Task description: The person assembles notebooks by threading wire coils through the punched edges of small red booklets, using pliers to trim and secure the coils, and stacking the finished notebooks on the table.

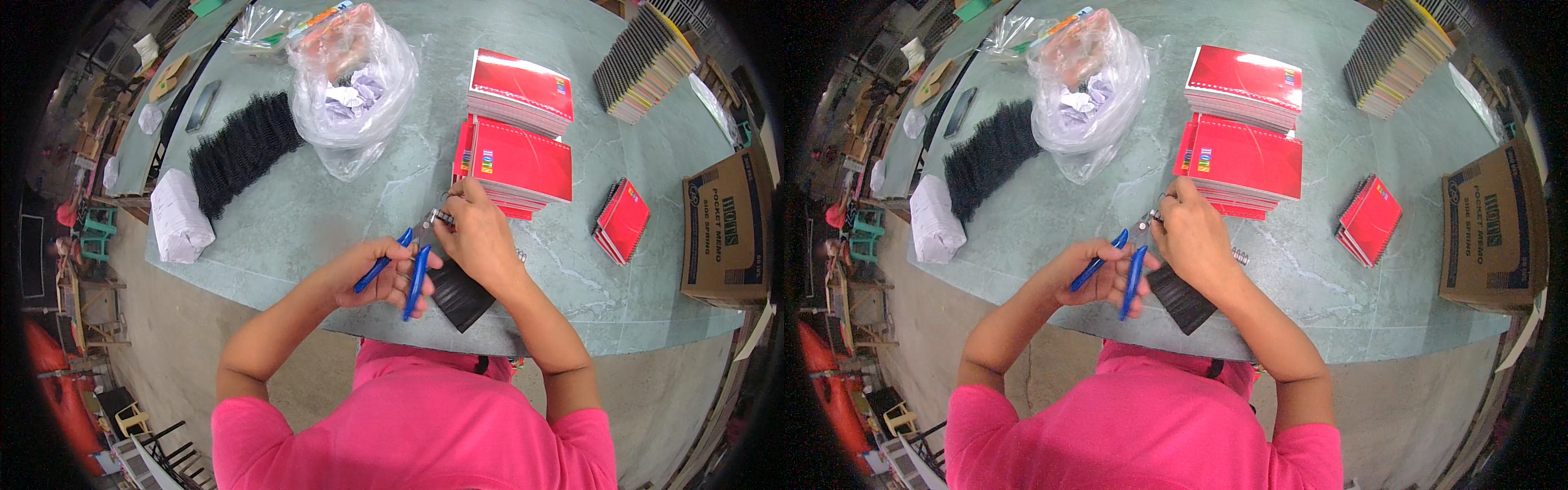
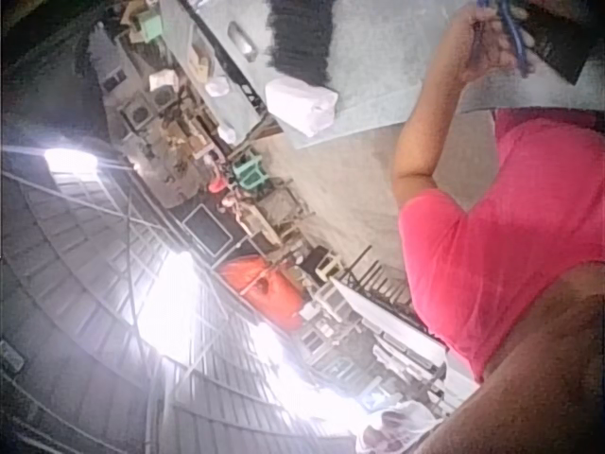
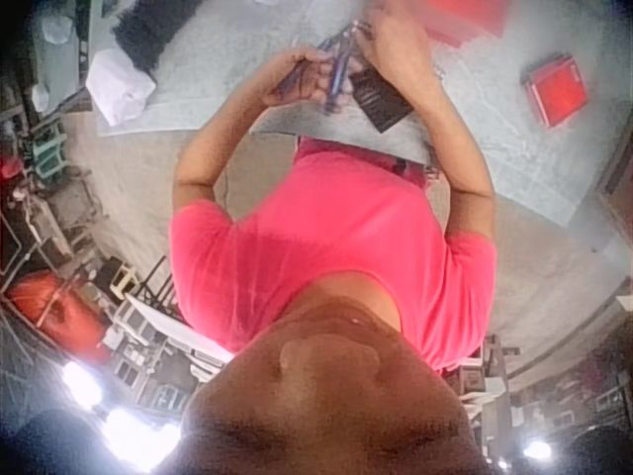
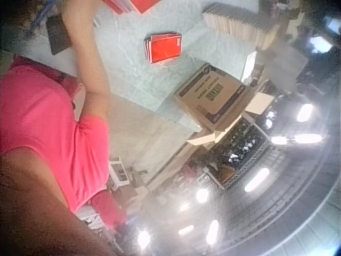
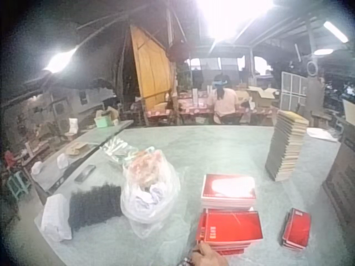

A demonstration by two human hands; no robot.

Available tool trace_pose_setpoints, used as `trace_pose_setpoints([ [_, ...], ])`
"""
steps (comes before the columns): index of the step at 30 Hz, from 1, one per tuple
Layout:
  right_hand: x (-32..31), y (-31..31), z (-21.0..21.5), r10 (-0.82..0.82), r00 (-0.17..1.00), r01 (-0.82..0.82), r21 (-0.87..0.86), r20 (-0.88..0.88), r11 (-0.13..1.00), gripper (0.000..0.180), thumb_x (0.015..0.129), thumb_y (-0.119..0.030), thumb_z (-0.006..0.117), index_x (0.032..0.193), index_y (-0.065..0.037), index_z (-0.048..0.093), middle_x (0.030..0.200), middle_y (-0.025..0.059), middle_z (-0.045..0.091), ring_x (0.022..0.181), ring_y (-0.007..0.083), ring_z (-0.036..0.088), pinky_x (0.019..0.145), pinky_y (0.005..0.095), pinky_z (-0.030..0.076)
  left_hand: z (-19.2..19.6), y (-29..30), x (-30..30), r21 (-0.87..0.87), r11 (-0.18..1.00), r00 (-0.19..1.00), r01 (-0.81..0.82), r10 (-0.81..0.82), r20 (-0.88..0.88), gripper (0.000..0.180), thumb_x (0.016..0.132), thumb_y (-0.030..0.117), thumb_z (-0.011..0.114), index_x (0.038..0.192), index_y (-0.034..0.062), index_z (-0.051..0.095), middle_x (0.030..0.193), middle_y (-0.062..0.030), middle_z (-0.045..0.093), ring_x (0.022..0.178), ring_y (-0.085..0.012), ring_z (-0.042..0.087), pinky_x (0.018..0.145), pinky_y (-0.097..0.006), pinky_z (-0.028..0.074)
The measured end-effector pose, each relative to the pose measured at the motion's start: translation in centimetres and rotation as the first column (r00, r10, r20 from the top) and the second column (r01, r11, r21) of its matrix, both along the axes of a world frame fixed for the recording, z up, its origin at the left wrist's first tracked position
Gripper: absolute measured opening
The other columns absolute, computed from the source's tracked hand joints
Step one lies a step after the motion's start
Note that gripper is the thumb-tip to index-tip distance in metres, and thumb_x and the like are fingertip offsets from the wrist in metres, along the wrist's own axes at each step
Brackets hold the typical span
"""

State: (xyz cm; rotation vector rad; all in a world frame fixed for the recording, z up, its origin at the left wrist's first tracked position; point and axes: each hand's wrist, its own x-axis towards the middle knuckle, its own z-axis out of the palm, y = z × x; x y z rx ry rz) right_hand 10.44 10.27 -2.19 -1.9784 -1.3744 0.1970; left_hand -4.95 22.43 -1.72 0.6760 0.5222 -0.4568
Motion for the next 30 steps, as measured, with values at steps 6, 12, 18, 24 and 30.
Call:
trace_pose_setpoints([
  [6,-0.1,-0.1,-0.1,0.008,1.000,-0.008,-0.031,-0.026,0.999,0.015,0.071,-0.006,0.067,0.081,0.004,0.061,0.098,0.0152,0.054,0.083,0.0332,0.059,0.072,0.0404,0.049,-2.6,-0.7,-0.5,0.997,-0.058,0.948,-0.042,-0.316,0.021,0.026,0.084,0.023,0.057,0.101,0.0035,0.051,0.085,-0.0109,0.059,0.072,-0.0226,0.057,0.069,-0.035,0.044],
  [12,-0.5,-0.9,-0.8,0.118,0.993,-0.118,-0.004,0.017,0.993,0.020,0.071,-0.004,0.067,0.089,0.004,0.062,0.105,0.0147,0.056,0.090,0.0330,0.059,0.075,0.0396,0.049,-0.6,1.6,0.7,0.875,0.433,0.970,-0.215,-0.012,0.244,0.021,0.084,0.022,0.062,0.094,0.0045,0.056,0.078,0.0003,0.056,0.070,-0.0089,0.051,0.063,-0.024,0.041],
  [18,-1.3,-2.0,-0.1,0.159,0.987,-0.159,0.007,-0.008,0.987,0.019,0.074,-0.002,0.059,0.092,0.004,0.057,0.106,0.0181,0.054,0.096,0.0356,0.056,0.081,0.0422,0.047,-0.5,2.4,4.2,0.878,0.407,0.966,-0.252,0.045,0.256,0.021,0.084,0.023,0.064,0.092,0.0039,0.060,0.073,0.0013,0.057,0.065,-0.0077,0.051,0.060,-0.024,0.041],
  [24,-0.4,-5.3,-1.9,0.067,0.992,-0.059,-0.076,0.108,0.995,0.026,0.075,-0.006,0.065,0.100,-0.002,0.059,0.106,0.0132,0.058,0.094,0.0312,0.058,0.081,0.0390,0.049,4.2,12.5,8.8,0.790,0.028,0.754,-0.613,0.321,0.573,0.035,0.086,0.029,0.061,0.102,-0.0026,0.059,0.078,-0.0060,0.063,0.067,-0.0109,0.058,0.058,-0.024,0.044],
  [30,2.6,-9.8,1.2,-0.120,0.991,0.121,-0.013,0.065,0.993,0.020,0.078,-0.011,0.065,0.096,-0.003,0.063,0.087,0.0115,0.062,0.083,0.0288,0.059,0.073,0.0363,0.049,1.8,8.1,6.3,0.861,-0.230,0.869,-0.453,0.099,0.484,0.031,0.083,0.019,0.064,0.105,-0.0021,0.061,0.088,-0.0066,0.065,0.082,-0.0123,0.060,0.078,-0.026,0.047],
])
